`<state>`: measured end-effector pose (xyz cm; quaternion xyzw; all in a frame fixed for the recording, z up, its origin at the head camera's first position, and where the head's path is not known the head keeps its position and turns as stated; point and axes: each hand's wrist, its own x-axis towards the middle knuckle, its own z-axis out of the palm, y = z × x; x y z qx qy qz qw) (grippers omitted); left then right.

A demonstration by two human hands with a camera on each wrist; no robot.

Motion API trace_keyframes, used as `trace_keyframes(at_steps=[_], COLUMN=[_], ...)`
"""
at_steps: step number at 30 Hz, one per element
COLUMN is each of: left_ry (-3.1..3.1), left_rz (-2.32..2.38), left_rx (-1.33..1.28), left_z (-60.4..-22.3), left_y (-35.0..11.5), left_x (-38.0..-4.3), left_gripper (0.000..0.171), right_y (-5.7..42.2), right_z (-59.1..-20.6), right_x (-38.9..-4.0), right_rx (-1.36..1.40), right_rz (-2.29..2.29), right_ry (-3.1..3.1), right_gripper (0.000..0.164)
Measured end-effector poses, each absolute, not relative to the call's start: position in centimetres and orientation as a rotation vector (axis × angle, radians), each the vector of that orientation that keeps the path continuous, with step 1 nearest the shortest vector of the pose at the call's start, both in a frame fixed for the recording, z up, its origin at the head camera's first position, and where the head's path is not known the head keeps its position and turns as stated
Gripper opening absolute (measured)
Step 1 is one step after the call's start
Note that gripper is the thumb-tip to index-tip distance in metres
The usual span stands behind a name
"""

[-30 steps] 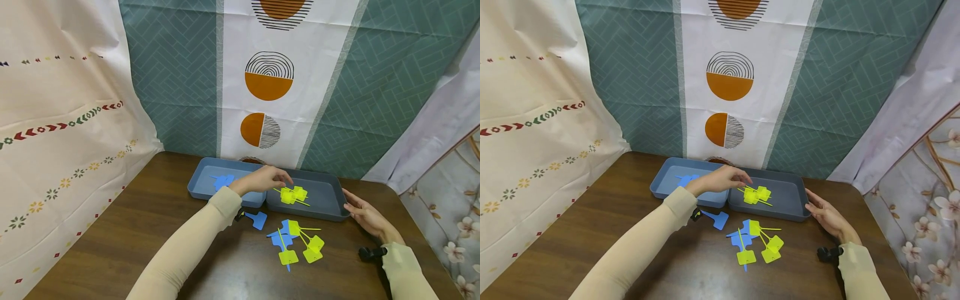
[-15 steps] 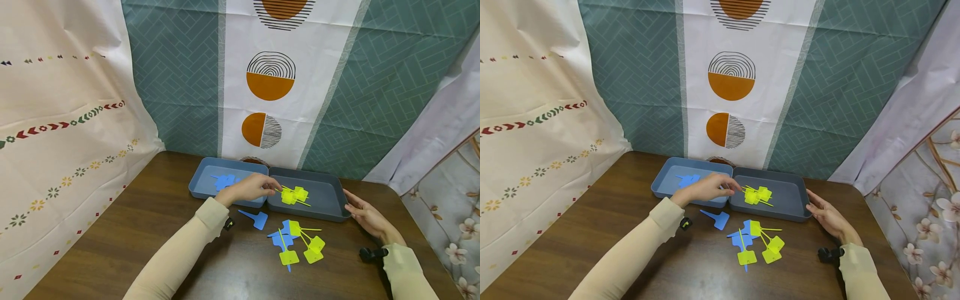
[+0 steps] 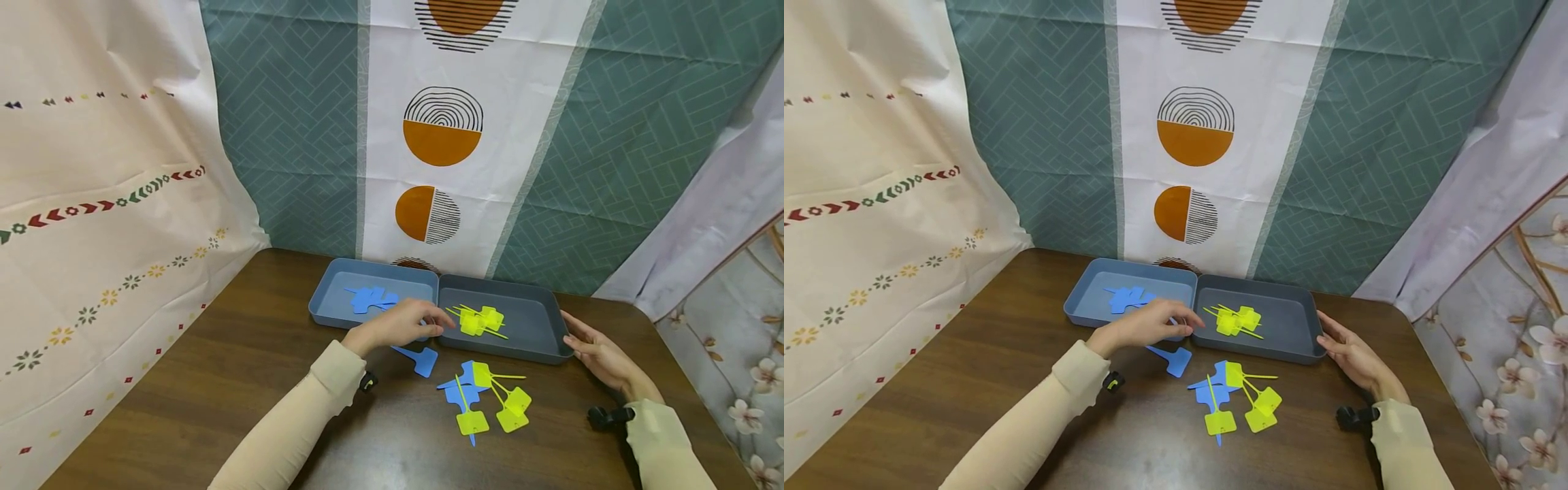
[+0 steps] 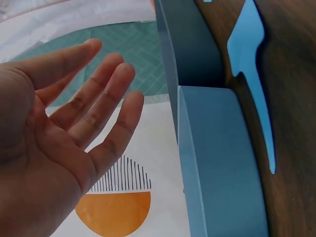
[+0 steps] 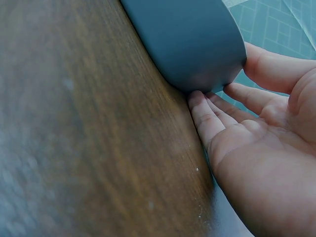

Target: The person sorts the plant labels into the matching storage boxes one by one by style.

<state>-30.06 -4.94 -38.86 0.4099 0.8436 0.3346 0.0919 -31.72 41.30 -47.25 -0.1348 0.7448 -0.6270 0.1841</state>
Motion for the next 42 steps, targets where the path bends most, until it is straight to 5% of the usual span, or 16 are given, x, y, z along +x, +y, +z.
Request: trace_keyframes(at_steps=[42], left_ry=[2.628], left_rz=[0.464], left_rx=[1.165], left_z=[-43.3], left_y=[-5.2], left_x=[-27.7], left_gripper=[0.04], right_y=[41.3], right_z=[-47.4], right_x=[-31.9], right_rx=[-0.376], right_rz=[-1.803], right_ry=[2.051], right_gripper=[0.074])
